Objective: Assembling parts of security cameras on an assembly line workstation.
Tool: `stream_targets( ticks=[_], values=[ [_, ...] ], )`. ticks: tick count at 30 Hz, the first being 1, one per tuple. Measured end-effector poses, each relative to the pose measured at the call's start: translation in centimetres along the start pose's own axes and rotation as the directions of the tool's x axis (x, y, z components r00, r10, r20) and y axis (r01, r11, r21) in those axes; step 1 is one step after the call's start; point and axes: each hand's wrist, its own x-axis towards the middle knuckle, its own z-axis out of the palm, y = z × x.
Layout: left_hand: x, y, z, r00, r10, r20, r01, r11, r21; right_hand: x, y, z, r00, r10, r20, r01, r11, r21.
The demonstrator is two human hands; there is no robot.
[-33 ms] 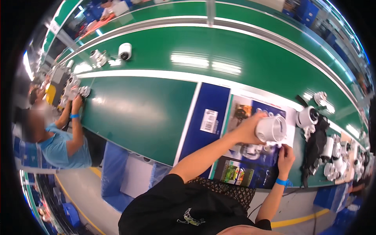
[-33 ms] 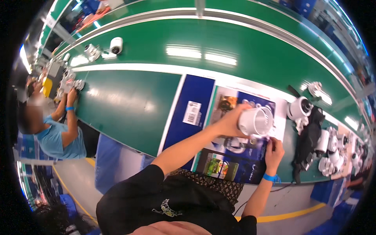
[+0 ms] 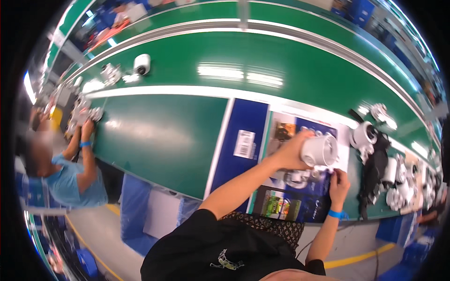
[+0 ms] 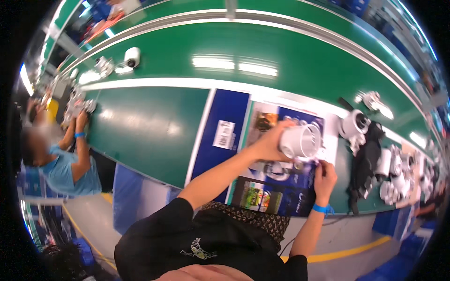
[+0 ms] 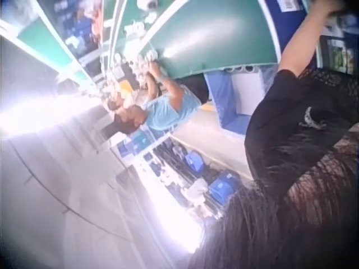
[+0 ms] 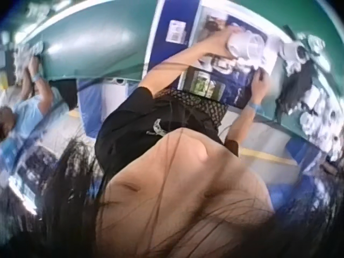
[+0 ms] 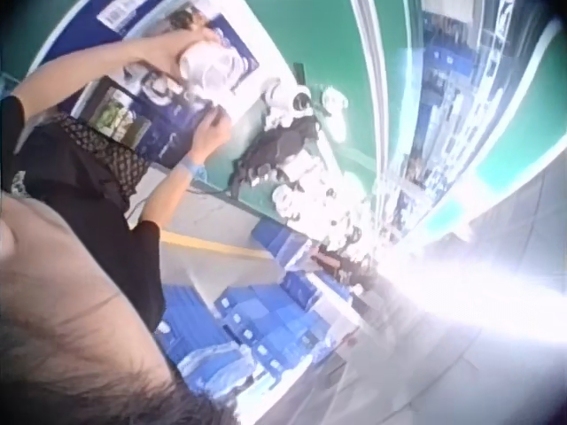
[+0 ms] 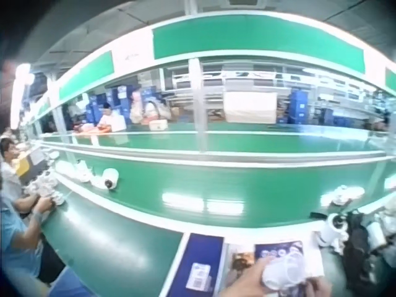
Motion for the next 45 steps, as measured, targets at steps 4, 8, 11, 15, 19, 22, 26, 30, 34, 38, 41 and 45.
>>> stream_targets(
  ticks=[4, 8, 11, 15, 19, 22, 26, 30, 34, 38, 41, 45],
  values=[
    [-0.7, 0.4, -1.4, 0.995, -0.016, 0.102, -0.015, 0.954, 0.298, 0.2, -1.5, 1.3, 0.999, -0.031, -0.006, 0.031, 0.999, -0.023],
    [-0.2, 2.1, -1.7, 0.986, 0.028, 0.166, -0.086, 0.930, 0.357, 0.6, -1.7, 1.7, 0.999, -0.036, -0.021, 0.038, 0.997, 0.074],
    [0.1, 1.9, -0.8, 0.979, -0.012, 0.204, -0.066, 0.927, 0.370, 0.7, -1.9, 0.2, 0.999, -0.035, -0.001, 0.035, 0.995, 0.097],
    [0.2, 1.3, 0.2, 0.976, 0.007, 0.220, -0.082, 0.939, 0.334, 0.2, -1.3, -0.6, 1.000, -0.013, 0.028, 0.010, 0.996, 0.085],
    [-0.3, 1.9, -0.7, 0.966, 0.040, 0.254, -0.148, 0.893, 0.425, 0.3, -0.9, 0.5, 0.973, -0.210, 0.093, 0.200, 0.975, 0.100],
    [-0.6, 1.7, -0.7, 0.963, -0.047, 0.266, -0.076, 0.897, 0.435, 0.3, -2.2, -0.2, 0.967, -0.247, 0.069, 0.242, 0.968, 0.064],
    [-0.7, 1.5, 0.1, 0.971, -0.067, 0.227, -0.023, 0.928, 0.373, -0.1, -2.3, -0.9, 0.993, -0.114, 0.013, 0.106, 0.960, 0.260],
    [-0.3, 1.6, -0.2, 0.968, -0.032, 0.250, -0.076, 0.909, 0.409, 0.6, -1.4, -0.5, 0.967, -0.255, -0.001, 0.253, 0.960, 0.118],
    [-0.2, 1.6, -0.3, 0.962, -0.041, 0.271, -0.071, 0.919, 0.389, 0.8, -1.6, -0.4, 0.969, -0.246, -0.007, 0.244, 0.956, 0.161],
    [-0.1, 1.7, -0.8, 0.945, -0.018, 0.326, -0.122, 0.906, 0.405, 0.8, -1.4, 0.1, 0.977, -0.211, -0.004, 0.210, 0.972, 0.103],
    [-0.2, 2.1, -0.7, 0.940, -0.021, 0.340, -0.129, 0.901, 0.414, 0.6, -1.4, 0.0, 0.980, -0.197, -0.001, 0.196, 0.974, 0.114],
    [-0.1, 2.2, 0.0, 0.944, 0.025, 0.330, -0.170, 0.892, 0.418, 0.3, -1.0, -0.5, 0.982, -0.186, -0.010, 0.186, 0.975, 0.120]
  ],
)
